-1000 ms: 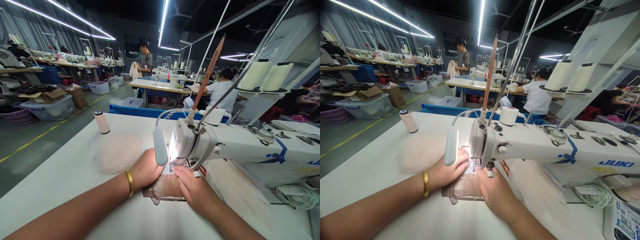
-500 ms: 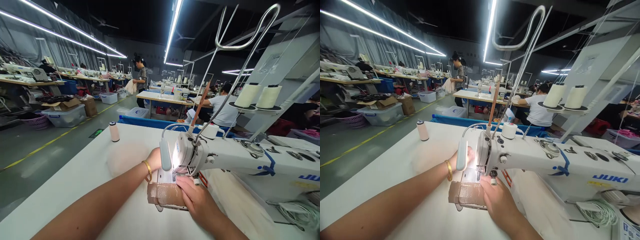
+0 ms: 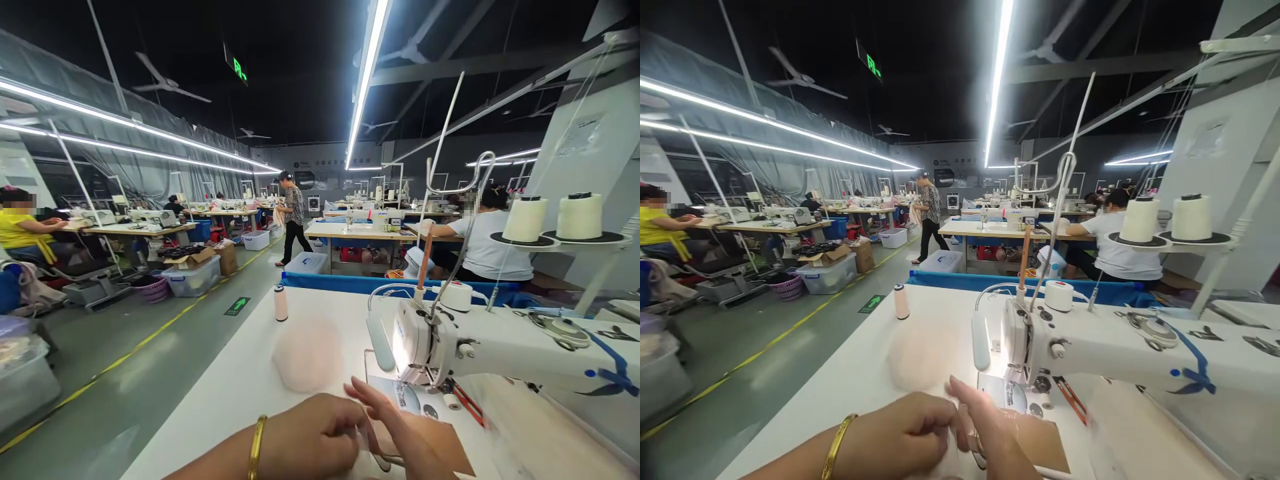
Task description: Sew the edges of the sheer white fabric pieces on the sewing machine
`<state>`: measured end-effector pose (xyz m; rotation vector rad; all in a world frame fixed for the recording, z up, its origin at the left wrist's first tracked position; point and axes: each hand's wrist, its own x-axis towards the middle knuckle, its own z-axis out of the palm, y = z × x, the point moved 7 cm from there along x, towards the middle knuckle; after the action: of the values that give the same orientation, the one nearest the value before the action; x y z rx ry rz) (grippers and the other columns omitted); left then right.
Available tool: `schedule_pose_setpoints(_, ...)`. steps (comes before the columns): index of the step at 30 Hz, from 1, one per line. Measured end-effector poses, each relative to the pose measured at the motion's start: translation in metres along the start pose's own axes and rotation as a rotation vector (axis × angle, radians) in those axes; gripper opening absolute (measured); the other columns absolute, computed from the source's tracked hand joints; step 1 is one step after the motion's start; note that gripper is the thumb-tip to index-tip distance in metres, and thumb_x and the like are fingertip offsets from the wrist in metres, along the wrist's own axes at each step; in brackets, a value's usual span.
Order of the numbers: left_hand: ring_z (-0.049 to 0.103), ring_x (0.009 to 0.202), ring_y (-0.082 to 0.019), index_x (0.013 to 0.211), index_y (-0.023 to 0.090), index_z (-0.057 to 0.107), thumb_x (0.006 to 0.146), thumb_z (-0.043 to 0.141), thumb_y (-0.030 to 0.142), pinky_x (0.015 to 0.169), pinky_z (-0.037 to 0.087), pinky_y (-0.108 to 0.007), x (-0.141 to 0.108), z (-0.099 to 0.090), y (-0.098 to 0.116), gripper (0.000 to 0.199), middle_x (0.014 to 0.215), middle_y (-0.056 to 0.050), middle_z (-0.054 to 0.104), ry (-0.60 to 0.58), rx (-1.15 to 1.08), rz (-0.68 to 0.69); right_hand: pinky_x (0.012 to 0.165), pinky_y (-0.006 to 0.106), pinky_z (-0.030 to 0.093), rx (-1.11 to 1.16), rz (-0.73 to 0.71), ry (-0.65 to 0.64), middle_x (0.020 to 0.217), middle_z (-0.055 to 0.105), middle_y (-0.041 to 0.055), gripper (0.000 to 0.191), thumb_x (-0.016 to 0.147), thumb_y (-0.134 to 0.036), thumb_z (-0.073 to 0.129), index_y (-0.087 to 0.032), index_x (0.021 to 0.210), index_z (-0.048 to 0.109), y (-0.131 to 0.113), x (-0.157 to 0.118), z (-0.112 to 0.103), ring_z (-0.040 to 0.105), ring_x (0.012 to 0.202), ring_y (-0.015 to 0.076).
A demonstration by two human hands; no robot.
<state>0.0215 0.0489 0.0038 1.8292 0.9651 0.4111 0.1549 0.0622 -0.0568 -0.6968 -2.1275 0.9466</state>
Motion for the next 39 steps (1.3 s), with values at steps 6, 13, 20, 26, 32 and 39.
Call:
schedule_pose_setpoints(6,0.044,0.063,-0.012,0.098,0.019,0.080,0.078,0.060,0.025,0.059,0.033,-0.024,-0.029,-0.038,-0.003,0.029,0.076,0.002,0.061,0.054,-0.106,-0.094,0.078,0.036,0.048,0.402,0.363,-0.317,0.092,0.071,0.0031,0.044,0.074,-0.050,0.088,-0.030,0.111,0.075,0.017,0.026,0.024,0.065,0.088,0.0276)
schedule_pose_setpoints(13,0.042,0.067,-0.014,0.106,0.017,0.072,0.084,0.065,0.052,0.062,0.030,-0.025,-0.036,-0.119,-0.058,0.042,0.073,0.004,0.053,0.420,-0.107,-0.173,0.095,0.036,0.043,0.789,0.340,-0.035,0.099,0.066,0.0026,0.035,0.075,-0.051,0.084,-0.023,0.084,0.065,0.013,0.090,0.037,0.060,0.101,0.0229)
schedule_pose_setpoints(20,0.066,0.104,-0.024,0.095,0.019,0.081,0.088,0.069,0.039,0.089,0.049,-0.031,-0.042,-0.093,-0.031,0.024,0.109,-0.004,0.075,0.214,-0.125,0.005,0.098,0.035,0.043,0.887,0.201,-0.256,0.115,0.066,0.0045,0.072,0.077,-0.050,0.092,-0.024,0.133,0.057,-0.024,0.131,0.073,0.061,0.109,0.0229)
schedule_pose_setpoints(26,0.060,0.080,-0.017,0.108,0.020,0.083,0.094,0.067,0.045,0.077,0.045,-0.026,-0.062,-0.104,-0.034,0.033,0.085,-0.002,0.070,0.173,-0.191,-0.002,0.067,0.026,0.035,0.924,0.311,-0.418,0.068,0.057,-0.0039,0.046,0.066,-0.042,0.098,-0.016,0.083,0.064,-0.021,0.115,0.089,0.046,0.064,0.0106)
schedule_pose_setpoints(32,0.037,0.062,-0.011,0.114,0.020,0.080,0.093,0.067,0.056,0.058,0.028,-0.024,-0.063,-0.127,-0.067,0.044,0.068,0.004,0.051,0.331,-0.099,-0.123,0.080,0.029,0.036,0.887,0.333,-0.293,0.089,0.065,0.0026,0.039,0.069,-0.041,0.094,-0.017,0.075,0.064,-0.011,0.112,0.067,0.054,0.086,0.0167)
schedule_pose_setpoints(39,0.062,0.118,-0.026,0.119,0.021,0.073,0.099,0.063,0.045,0.102,0.047,-0.035,-0.054,-0.101,-0.021,0.033,0.126,-0.008,0.070,0.166,-0.205,0.106,0.095,0.034,0.042,0.956,0.147,-0.278,0.122,0.066,0.0065,0.057,0.081,-0.044,0.087,-0.023,0.128,0.064,-0.047,0.133,0.073,0.058,0.116,0.0238)
